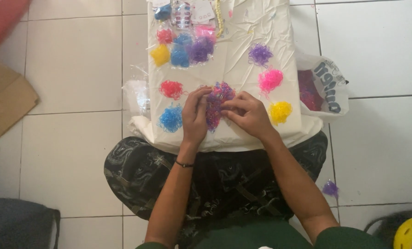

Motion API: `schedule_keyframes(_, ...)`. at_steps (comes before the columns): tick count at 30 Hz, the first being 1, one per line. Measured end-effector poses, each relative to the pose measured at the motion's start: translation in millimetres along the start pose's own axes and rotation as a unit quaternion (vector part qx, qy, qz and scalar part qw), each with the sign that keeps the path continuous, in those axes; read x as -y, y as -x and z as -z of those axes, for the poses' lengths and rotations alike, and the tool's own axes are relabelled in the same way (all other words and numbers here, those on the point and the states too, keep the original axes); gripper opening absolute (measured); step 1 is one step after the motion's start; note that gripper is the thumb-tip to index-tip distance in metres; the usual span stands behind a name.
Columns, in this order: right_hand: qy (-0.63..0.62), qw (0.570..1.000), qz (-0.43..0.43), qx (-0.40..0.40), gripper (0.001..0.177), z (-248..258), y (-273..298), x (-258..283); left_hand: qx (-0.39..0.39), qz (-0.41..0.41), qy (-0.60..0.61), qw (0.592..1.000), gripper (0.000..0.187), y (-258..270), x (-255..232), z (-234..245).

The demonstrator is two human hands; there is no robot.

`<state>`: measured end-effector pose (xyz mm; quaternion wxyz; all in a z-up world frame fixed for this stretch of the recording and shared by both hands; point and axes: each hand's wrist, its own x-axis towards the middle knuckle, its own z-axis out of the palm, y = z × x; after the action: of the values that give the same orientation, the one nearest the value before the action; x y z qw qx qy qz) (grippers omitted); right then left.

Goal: A person is sitting on the floor weaving colorful rubber bands together to create a handicraft item.

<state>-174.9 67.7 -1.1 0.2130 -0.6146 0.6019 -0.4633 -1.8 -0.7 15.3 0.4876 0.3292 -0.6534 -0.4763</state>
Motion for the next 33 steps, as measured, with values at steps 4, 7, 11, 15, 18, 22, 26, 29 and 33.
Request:
schedule_keyframes(4,0.048,0.999,0.002,0.008,0.026,-1.0,-3.7,8.2,-0.006,0.0,-0.004,1.0,0.027,0.4,0.4,0.3)
schedule_keyframes(7,0.054,0.998,-0.011,0.009,0.016,-0.8,-1.3,3.2,-0.007,0.004,0.0,1.0,0.027,-0.6,-2.6,-0.1)
schedule_keyframes(11,0.051,0.998,-0.036,0.013,0.012,0.7,0.2,0.0,-0.002,0.012,-0.006,1.0,0.024,0.9,-3.7,-0.8)
schedule_keyframes(15,0.012,0.998,-0.065,0.018,0.013,6.2,-0.5,0.7,0.002,0.005,-0.024,1.0,0.018,0.0,-7.9,-1.4)
schedule_keyframes(18,-0.011,0.996,-0.089,0.027,0.016,10.2,-1.1,2.1,0.011,-0.023,-0.06,0.998,0.015,1.5,1.0,-2.7)
schedule_keyframes(22,-0.013,0.997,-0.076,0.026,0.017,12.1,-1.0,4.1,0.024,-0.016,-0.065,0.997,0.016,5.8,5.8,-8.1)
schedule_keyframes(26,-0.02,0.997,-0.076,0.024,0.02,13.8,-1.5,10.6,0.031,-0.017,-0.087,0.996,0.016,5.6,-2.3,-8.2)
schedule_keyframes(29,-0.022,0.996,-0.08,0.019,0.018,13.9,-1.7,11.0,0.04,-0.014,-0.098,0.994,0.017,4.0,-4.3,-8.4)
schedule_keyframes(33,-0.019,0.997,-0.07,0.008,0.013,12.8,-0.6,12.4,0.041,-0.004,-0.119,0.992,0.019,4.8,0.5,-10.1)
